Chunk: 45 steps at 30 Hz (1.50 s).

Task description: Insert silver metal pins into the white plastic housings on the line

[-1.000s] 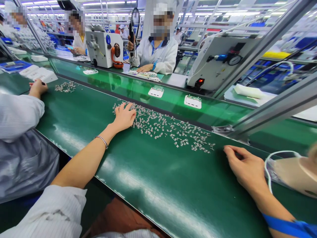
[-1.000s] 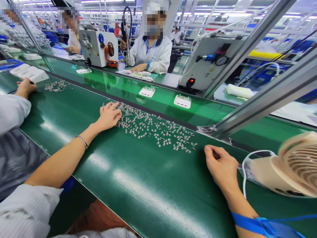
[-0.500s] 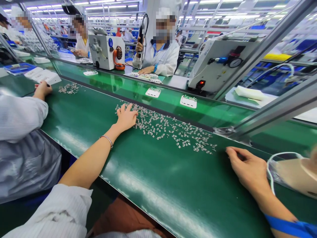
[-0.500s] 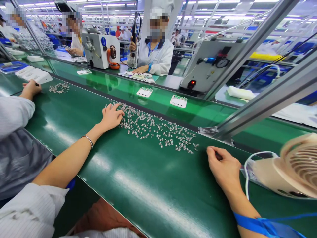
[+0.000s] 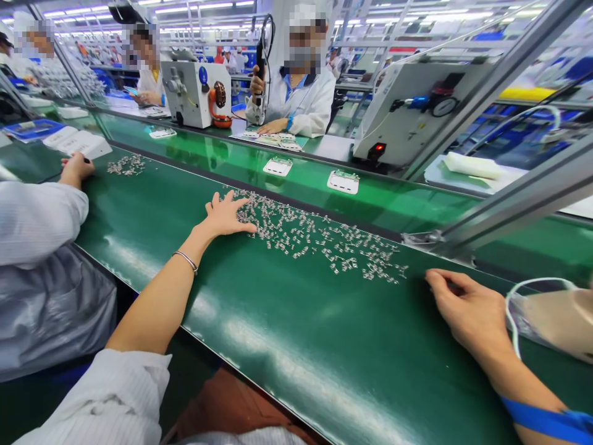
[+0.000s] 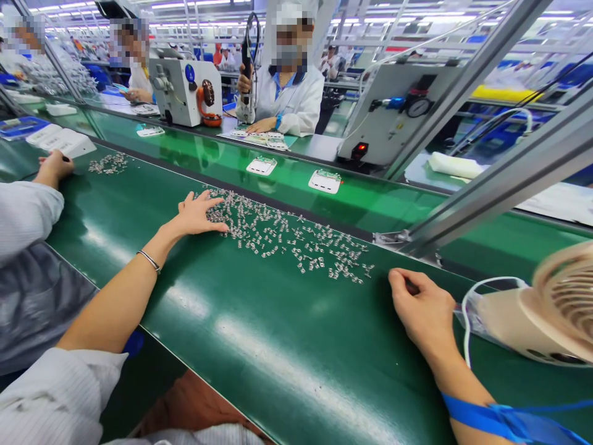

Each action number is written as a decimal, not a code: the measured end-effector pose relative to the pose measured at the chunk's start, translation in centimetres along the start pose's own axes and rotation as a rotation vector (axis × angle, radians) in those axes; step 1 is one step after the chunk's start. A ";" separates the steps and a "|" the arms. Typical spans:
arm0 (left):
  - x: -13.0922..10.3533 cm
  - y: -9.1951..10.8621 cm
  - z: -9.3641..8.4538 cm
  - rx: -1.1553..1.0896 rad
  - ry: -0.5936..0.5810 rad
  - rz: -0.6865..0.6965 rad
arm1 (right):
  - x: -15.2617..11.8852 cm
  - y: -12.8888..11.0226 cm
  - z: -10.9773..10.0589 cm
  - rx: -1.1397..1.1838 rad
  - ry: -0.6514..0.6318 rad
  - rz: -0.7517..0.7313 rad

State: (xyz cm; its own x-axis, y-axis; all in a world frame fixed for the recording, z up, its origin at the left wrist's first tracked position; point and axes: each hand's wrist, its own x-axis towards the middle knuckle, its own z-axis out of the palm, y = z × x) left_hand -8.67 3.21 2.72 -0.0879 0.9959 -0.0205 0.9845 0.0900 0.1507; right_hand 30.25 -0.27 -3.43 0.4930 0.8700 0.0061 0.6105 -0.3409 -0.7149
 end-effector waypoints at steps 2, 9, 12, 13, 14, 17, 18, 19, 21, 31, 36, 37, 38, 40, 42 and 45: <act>-0.1 0.0 0.0 0.009 -0.029 0.016 | 0.1 0.0 0.0 0.002 -0.002 0.002; -0.3 1.4 1.1 -0.004 -0.051 0.063 | 0.3 0.7 0.2 0.017 0.007 -0.009; -0.2 1.5 1.3 -0.011 -0.043 0.063 | 0.3 0.8 0.2 0.023 0.013 0.000; -0.2 1.5 1.3 -0.014 -0.031 0.050 | 0.2 0.7 0.2 0.028 0.013 0.002; -0.2 1.4 1.3 -0.017 -0.017 0.036 | 0.2 0.7 0.2 0.032 0.012 0.002; -0.1 1.3 1.4 -0.021 0.001 0.015 | 0.1 0.5 0.2 0.032 0.015 0.005; -0.1 1.2 1.4 -0.023 0.003 0.018 | 0.0 0.4 0.2 0.023 0.018 0.008; 0.0 1.2 1.4 -0.026 0.006 0.020 | 0.0 0.3 0.1 0.012 0.021 0.013; 0.1 1.1 1.4 -0.038 0.022 0.011 | -0.1 0.2 0.0 -0.005 0.020 0.015; 1.2 -0.1 2.7 -0.050 0.081 -0.024 | 0.6 1.3 0.4 0.037 0.024 -0.052; 1.4 0.0 2.8 -0.030 0.115 0.035 | 0.6 1.3 0.3 0.046 0.034 -0.067; 1.4 0.1 2.8 -0.026 0.132 0.045 | 0.6 1.2 0.3 0.045 0.036 -0.059; 1.4 0.2 2.8 -0.022 0.145 0.054 | 0.6 1.1 0.3 0.044 0.038 -0.052; 1.3 0.5 2.8 -0.016 0.165 0.068 | 0.5 1.0 0.2 0.043 0.039 -0.050; 1.4 0.8 2.9 -0.012 0.185 0.071 | 0.4 0.8 0.3 0.040 0.037 -0.043; 1.7 0.7 3.1 -0.014 0.220 0.051 | 0.2 0.6 0.3 0.018 0.021 -0.011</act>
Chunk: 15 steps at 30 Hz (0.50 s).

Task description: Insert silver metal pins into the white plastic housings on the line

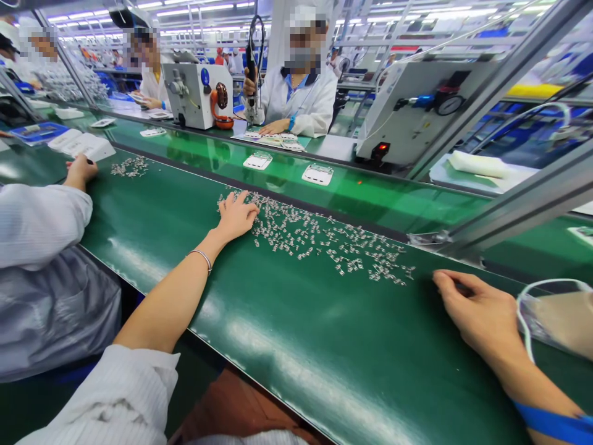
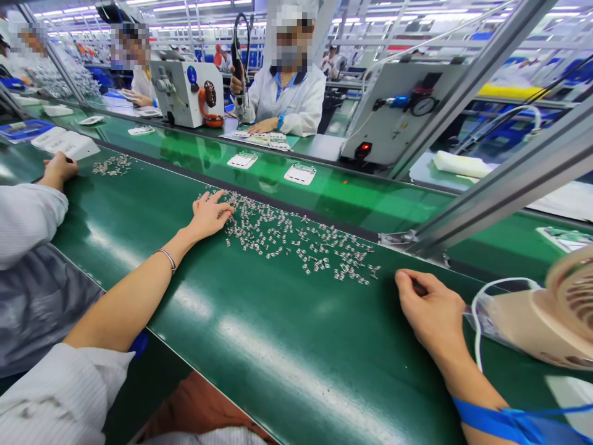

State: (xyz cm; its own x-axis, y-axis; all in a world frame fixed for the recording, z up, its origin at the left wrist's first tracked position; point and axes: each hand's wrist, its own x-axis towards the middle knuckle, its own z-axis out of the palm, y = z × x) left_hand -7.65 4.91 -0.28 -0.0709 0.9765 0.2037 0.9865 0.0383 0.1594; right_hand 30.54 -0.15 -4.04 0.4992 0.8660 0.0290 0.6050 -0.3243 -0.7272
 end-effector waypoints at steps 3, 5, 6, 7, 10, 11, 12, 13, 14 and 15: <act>0.2 -0.4 0.2 -0.003 0.022 -0.039 | -0.1 -0.2 0.0 -0.008 0.002 0.003; 0.4 -0.6 0.2 -0.009 0.026 -0.063 | -0.1 -0.2 -0.1 0.005 0.014 -0.013; 0.4 -0.7 0.2 -0.013 0.028 -0.071 | -0.1 -0.2 -0.2 0.013 0.018 -0.022; 0.4 -0.7 0.1 -0.016 0.032 -0.078 | -0.1 -0.2 -0.2 0.022 0.016 -0.035; 0.4 -0.6 0.0 -0.028 0.056 -0.087 | -0.1 -0.1 -0.2 0.051 0.000 -0.083; 0.4 -0.5 0.0 -0.032 0.066 -0.089 | -0.1 -0.1 -0.1 0.052 -0.003 -0.092; 0.4 -0.5 0.0 -0.037 0.077 -0.091 | 0.0 -0.1 -0.1 0.048 -0.001 -0.094; 0.4 -0.4 -0.1 -0.042 0.085 -0.092 | 0.0 -0.1 -0.1 0.039 0.002 -0.094; 0.5 -0.4 -0.1 -0.047 0.092 -0.092 | 0.1 0.0 0.0 0.030 0.007 -0.091; 0.5 -0.3 -0.1 -0.054 0.095 -0.090 | 0.1 0.0 0.0 0.025 0.012 -0.089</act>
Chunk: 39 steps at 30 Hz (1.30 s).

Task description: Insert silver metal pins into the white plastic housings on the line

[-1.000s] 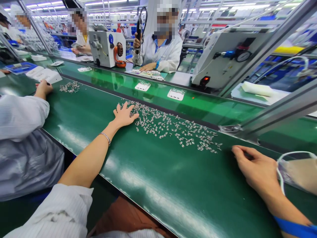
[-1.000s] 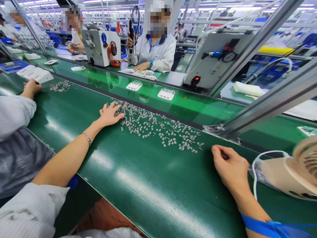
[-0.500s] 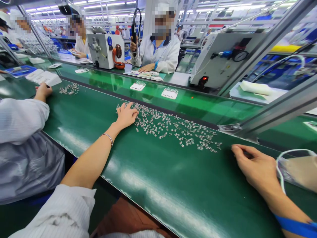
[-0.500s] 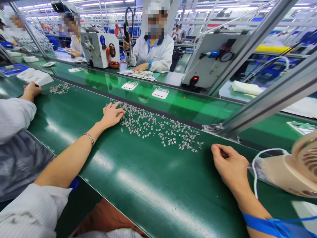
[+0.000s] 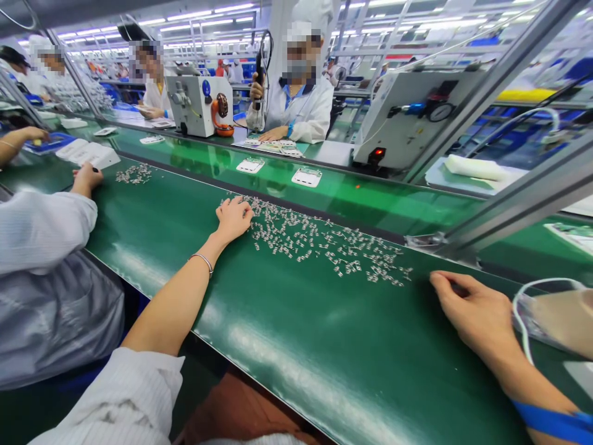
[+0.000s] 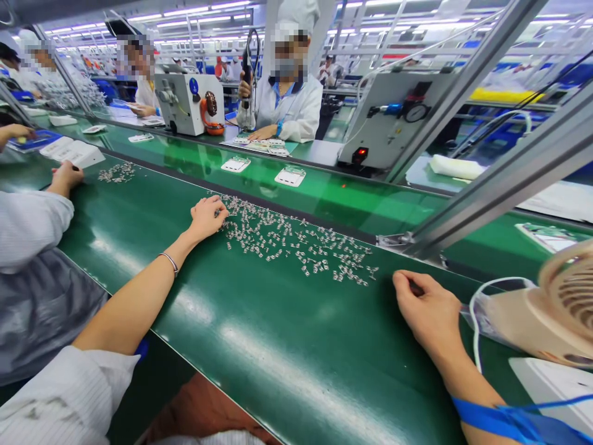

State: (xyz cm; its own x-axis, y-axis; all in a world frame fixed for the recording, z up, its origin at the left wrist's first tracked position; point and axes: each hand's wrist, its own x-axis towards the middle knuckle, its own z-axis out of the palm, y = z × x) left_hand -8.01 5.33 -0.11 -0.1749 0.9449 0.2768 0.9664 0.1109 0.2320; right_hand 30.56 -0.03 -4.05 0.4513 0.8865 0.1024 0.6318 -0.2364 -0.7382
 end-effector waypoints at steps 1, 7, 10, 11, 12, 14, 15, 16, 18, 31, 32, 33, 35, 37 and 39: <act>0.0 0.0 0.0 -0.007 0.001 0.004 | 0.0 0.0 0.0 0.000 0.005 0.000; 0.0 0.3 -0.2 -0.053 -0.011 0.046 | -0.3 -0.5 0.0 0.026 0.006 0.036; 0.1 0.2 -0.2 -0.067 -0.019 0.045 | -0.6 -1.2 -0.3 0.030 -0.001 0.082; 0.1 0.1 -0.2 -0.070 -0.024 0.041 | -0.7 -1.4 -0.4 0.026 -0.002 0.098; 0.2 0.1 -0.2 -0.071 -0.032 0.038 | -0.7 -1.5 -0.4 0.023 -0.005 0.110; 0.2 0.0 -0.2 -0.069 -0.052 0.031 | -0.7 -1.6 -0.4 0.019 -0.015 0.118; 0.2 -0.1 -0.1 -0.067 -0.062 0.025 | -0.7 -1.6 -0.4 0.018 -0.018 0.119; 0.2 -0.2 -0.1 -0.063 -0.073 0.017 | -0.6 -1.5 -0.3 0.018 -0.018 0.119; 0.2 -0.2 0.1 -0.051 -0.095 0.009 | -0.5 -1.3 -0.3 0.016 -0.020 0.118; 0.4 -0.7 0.7 0.013 -0.069 -0.081 | -0.5 -1.3 -0.5 0.018 -0.034 0.095; 0.4 -0.8 0.7 0.016 -0.058 -0.089 | -0.5 -1.3 -0.4 0.025 -0.036 0.096; 0.5 -0.9 0.6 0.021 -0.045 -0.096 | -0.5 -1.2 -0.4 0.032 -0.035 0.099; 0.7 -0.9 0.4 0.032 -0.019 -0.110 | -0.4 -1.2 -0.3 0.046 -0.030 0.094; 1.1 -0.6 0.2 0.045 -0.002 -0.109 | -0.2 -1.1 -0.2 0.056 -0.026 0.088; 1.7 -0.1 0.0 0.053 -0.013 -0.070 | -0.1 -1.0 -0.1 0.059 -0.026 0.091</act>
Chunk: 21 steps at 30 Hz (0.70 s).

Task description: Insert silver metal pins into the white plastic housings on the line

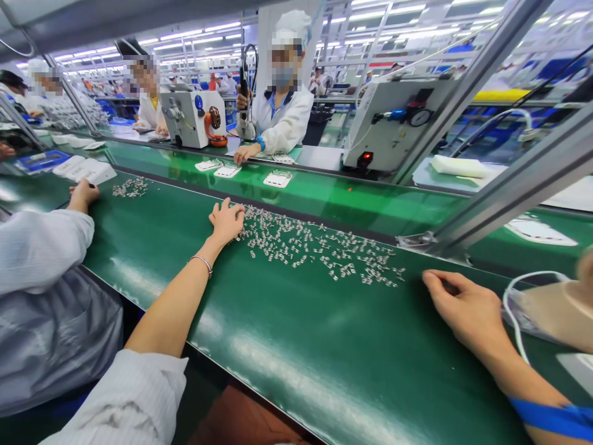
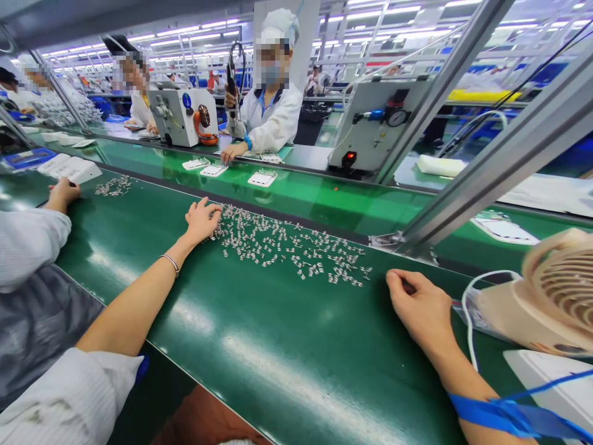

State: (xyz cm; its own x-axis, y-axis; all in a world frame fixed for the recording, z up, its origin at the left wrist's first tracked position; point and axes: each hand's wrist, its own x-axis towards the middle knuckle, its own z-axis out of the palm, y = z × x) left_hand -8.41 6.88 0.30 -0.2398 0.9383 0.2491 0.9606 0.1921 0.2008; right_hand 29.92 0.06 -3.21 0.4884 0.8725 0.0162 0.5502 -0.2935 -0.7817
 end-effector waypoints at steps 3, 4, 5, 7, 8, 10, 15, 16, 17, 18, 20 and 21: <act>0.8 1.0 0.1 0.000 -0.082 0.124 | 0.0 0.0 -0.1 0.017 -0.001 0.007; 1.0 1.3 0.3 0.001 -0.116 0.159 | -0.1 -0.1 -0.1 0.024 -0.001 0.009; 1.2 1.4 0.4 0.004 -0.146 0.181 | -0.2 -0.1 -0.2 0.029 -0.003 0.011; 1.3 1.3 0.6 0.020 -0.178 0.186 | -0.3 -0.3 -0.2 0.027 -0.008 0.021; 1.3 1.1 0.6 0.031 -0.185 0.176 | -0.3 -0.4 -0.2 0.019 -0.013 0.027; 1.1 0.5 0.5 0.052 -0.193 0.157 | -0.3 -0.5 -0.2 -0.004 -0.020 0.044; 0.6 -0.1 -0.2 0.079 -0.237 0.180 | -0.2 -0.5 -0.2 -0.028 -0.020 0.074; 0.5 0.0 -0.3 0.080 -0.247 0.188 | -0.2 -0.5 -0.2 -0.028 -0.017 0.072; 0.5 0.1 -0.2 0.080 -0.257 0.195 | -0.2 -0.5 -0.2 -0.028 -0.016 0.068; 0.4 0.3 -0.2 0.081 -0.266 0.200 | -0.2 -0.5 -0.1 -0.026 -0.016 0.064; 0.4 0.5 0.0 0.085 -0.272 0.200 | -0.4 -0.6 -0.1 -0.023 -0.012 0.056; 0.5 0.6 0.0 0.088 -0.267 0.195 | -0.4 -0.6 -0.2 -0.023 -0.011 0.055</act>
State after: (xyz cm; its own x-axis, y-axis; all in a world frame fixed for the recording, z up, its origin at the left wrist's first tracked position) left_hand -7.99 7.43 0.53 -0.0160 0.9998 0.0154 0.9960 0.0146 0.0880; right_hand 29.47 -0.21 -2.65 0.5109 0.8590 -0.0332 0.5384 -0.3499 -0.7666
